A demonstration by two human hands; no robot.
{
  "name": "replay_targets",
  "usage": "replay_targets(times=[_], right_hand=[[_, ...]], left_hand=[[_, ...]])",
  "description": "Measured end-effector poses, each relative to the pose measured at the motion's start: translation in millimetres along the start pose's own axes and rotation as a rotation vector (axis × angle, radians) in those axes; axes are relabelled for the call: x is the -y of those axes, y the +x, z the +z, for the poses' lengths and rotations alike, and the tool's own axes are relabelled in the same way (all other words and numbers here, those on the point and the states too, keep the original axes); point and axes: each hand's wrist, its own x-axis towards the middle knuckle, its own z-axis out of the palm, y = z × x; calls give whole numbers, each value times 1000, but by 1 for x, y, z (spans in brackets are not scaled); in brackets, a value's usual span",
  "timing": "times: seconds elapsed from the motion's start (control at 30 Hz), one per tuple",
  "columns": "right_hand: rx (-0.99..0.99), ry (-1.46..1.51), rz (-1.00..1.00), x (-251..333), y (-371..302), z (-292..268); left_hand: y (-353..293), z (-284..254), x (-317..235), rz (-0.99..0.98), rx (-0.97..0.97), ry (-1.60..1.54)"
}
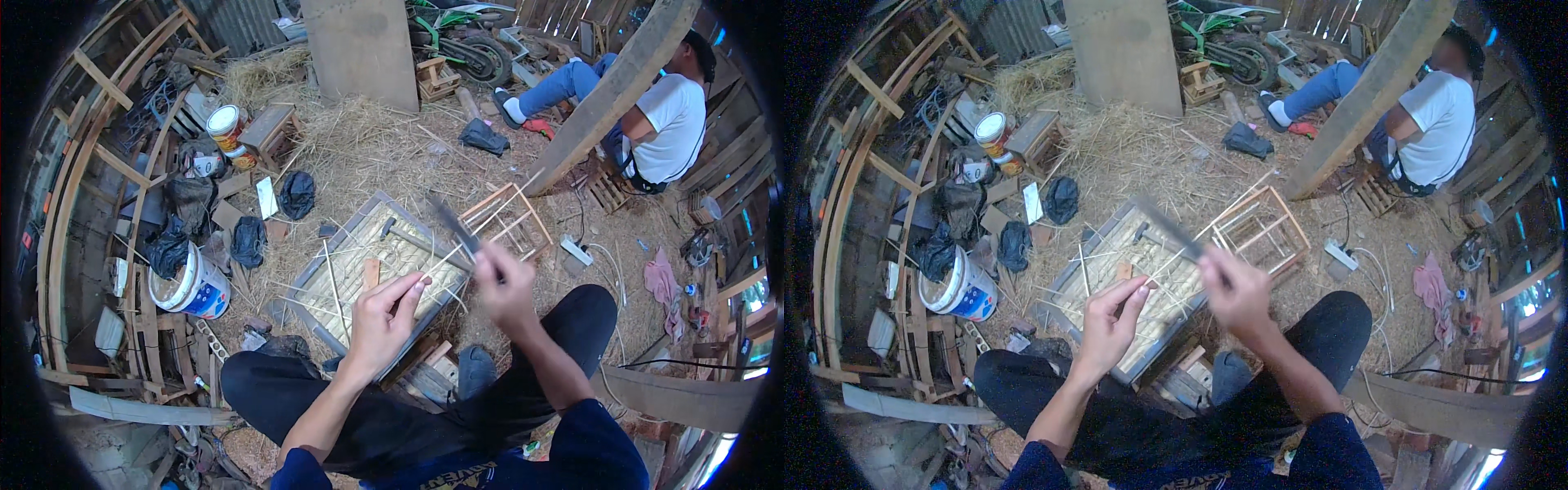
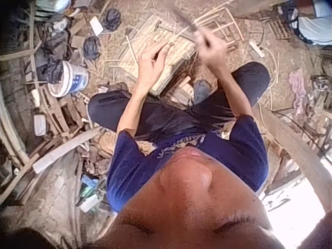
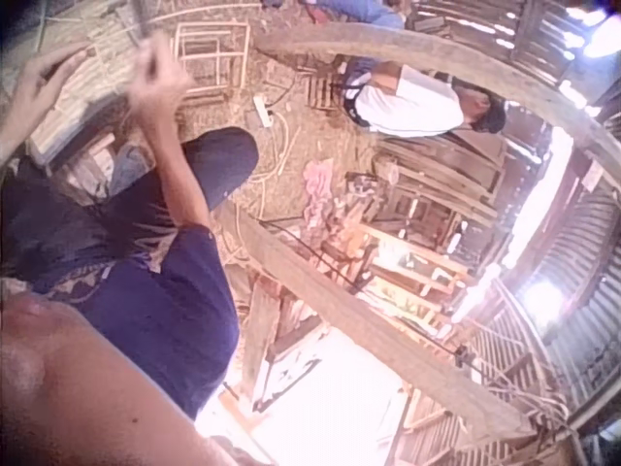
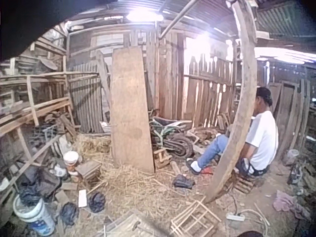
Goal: The person whittles and fits thin wooden rods into a small wooden frame by hand using a knife.
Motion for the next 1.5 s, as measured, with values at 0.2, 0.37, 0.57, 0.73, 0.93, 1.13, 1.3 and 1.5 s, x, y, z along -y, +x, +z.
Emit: replay_targets(times=[0.2, 0.37, 0.57, 0.73, 0.93, 1.13, 1.3, 1.5], right_hand=[[-41, 8, 142, 2, -1, 0], [-77, 118, 426, -6, 20, -23], [19, 123, 357, -13, 1, -10], [-120, 221, 398, -20, 7, -15], [-26, 250, 431, -8, 5, -11], [86, 285, 386, 6, -9, 1], [4, 252, 338, 4, 4, -8], [-7, 103, 223, 4, -4, 2]], left_hand=[[-2, 1, -3, -48, 17, 59], [-6, -6, -10, -64, 60, 87], [-9, -13, -5, -38, 57, 53], [-11, -13, -4, -54, 94, 36], [-11, -14, 2, -44, 85, 75], [-11, -6, -1, -69, 97, 86], [-9, -4, -3, -96, 82, 94], [-7, 0, -7, -9, 45, 27]])
